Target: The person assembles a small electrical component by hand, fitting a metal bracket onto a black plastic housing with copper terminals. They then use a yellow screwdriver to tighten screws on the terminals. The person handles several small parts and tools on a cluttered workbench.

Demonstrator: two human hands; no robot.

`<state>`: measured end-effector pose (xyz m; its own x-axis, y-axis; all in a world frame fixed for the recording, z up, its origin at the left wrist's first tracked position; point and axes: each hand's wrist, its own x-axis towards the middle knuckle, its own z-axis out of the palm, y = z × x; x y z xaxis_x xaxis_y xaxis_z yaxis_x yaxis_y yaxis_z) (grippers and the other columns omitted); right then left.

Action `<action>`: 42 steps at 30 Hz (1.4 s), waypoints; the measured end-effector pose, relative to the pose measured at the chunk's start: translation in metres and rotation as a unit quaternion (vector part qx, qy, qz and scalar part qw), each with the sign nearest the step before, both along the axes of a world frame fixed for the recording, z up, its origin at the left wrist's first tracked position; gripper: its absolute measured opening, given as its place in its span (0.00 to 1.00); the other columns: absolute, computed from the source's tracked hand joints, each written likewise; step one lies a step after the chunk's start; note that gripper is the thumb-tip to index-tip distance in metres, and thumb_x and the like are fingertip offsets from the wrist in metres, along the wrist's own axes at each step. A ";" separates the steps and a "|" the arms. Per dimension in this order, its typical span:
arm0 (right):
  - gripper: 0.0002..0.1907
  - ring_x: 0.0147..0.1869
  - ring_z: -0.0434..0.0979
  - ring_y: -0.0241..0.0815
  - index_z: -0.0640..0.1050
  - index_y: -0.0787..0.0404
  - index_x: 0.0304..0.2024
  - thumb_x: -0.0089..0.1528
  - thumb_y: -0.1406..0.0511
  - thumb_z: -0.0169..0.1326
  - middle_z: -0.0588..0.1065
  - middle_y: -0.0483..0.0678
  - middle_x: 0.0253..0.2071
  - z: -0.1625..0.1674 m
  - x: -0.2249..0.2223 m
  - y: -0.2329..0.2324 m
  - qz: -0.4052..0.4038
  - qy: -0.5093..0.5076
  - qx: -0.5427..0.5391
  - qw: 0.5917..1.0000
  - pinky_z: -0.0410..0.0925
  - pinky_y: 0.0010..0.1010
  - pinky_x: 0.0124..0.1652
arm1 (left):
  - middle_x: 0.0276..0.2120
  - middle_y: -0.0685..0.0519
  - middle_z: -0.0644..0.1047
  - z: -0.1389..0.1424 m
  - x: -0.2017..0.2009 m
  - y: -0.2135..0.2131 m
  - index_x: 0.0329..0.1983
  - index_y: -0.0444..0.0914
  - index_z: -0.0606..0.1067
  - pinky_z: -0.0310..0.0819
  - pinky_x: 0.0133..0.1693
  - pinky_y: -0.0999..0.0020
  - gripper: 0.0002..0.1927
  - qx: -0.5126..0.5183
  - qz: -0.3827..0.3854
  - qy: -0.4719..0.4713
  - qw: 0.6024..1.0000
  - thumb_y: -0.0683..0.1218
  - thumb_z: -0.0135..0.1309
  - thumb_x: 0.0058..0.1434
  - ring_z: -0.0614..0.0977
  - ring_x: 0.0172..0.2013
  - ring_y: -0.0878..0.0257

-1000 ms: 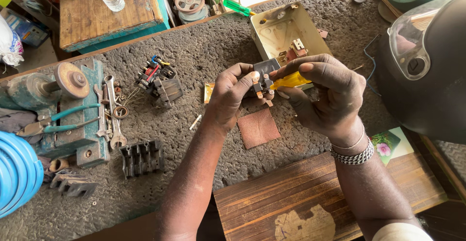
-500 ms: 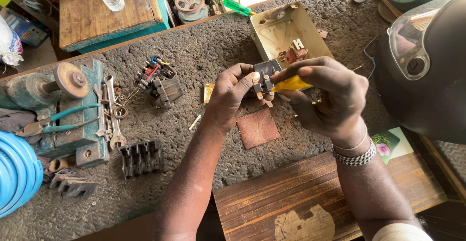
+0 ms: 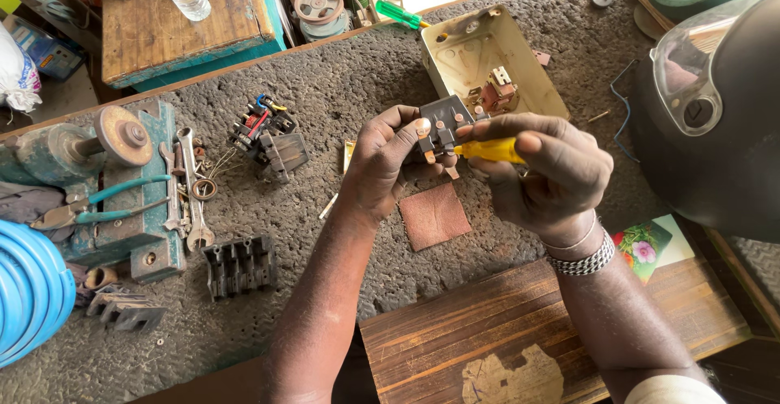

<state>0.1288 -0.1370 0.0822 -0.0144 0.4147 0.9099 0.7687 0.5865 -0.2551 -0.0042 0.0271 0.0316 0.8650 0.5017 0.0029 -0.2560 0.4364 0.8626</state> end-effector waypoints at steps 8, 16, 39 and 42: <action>0.27 0.52 0.85 0.58 0.65 0.50 0.63 0.67 0.74 0.57 0.77 0.59 0.50 -0.012 0.002 0.019 0.078 0.012 0.073 0.994 0.82 0.45 0.48 | 0.38 0.41 0.81 -0.015 0.004 0.009 0.52 0.29 0.69 0.86 0.34 0.73 0.15 -0.086 0.028 -0.049 0.995 0.45 0.53 0.70 0.87 0.34 0.57; 0.31 0.49 0.85 0.59 0.65 0.52 0.63 0.62 0.78 0.55 0.77 0.60 0.46 -0.020 0.002 0.018 0.056 0.030 0.069 0.996 0.82 0.46 0.46 | 0.38 0.40 0.81 -0.016 0.007 0.009 0.52 0.28 0.69 0.87 0.33 0.72 0.15 -0.073 0.057 -0.041 0.995 0.45 0.53 0.69 0.87 0.34 0.56; 0.40 0.54 0.85 0.42 0.63 0.39 0.74 0.69 0.76 0.65 0.76 0.53 0.52 -0.020 -0.004 -0.001 -0.013 0.063 -0.024 0.998 0.81 0.28 0.50 | 0.36 0.43 0.81 -0.005 0.004 -0.001 0.50 0.28 0.71 0.86 0.33 0.73 0.14 0.036 0.029 -0.004 0.999 0.45 0.51 0.69 0.87 0.33 0.61; 0.42 0.53 0.84 0.41 0.62 0.41 0.74 0.67 0.74 0.69 0.77 0.53 0.52 -0.018 -0.005 -0.002 -0.080 0.017 -0.008 0.997 0.80 0.28 0.49 | 0.36 0.44 0.80 -0.005 0.005 -0.003 0.50 0.28 0.71 0.86 0.33 0.71 0.15 0.064 0.007 -0.002 0.998 0.46 0.52 0.70 0.86 0.33 0.60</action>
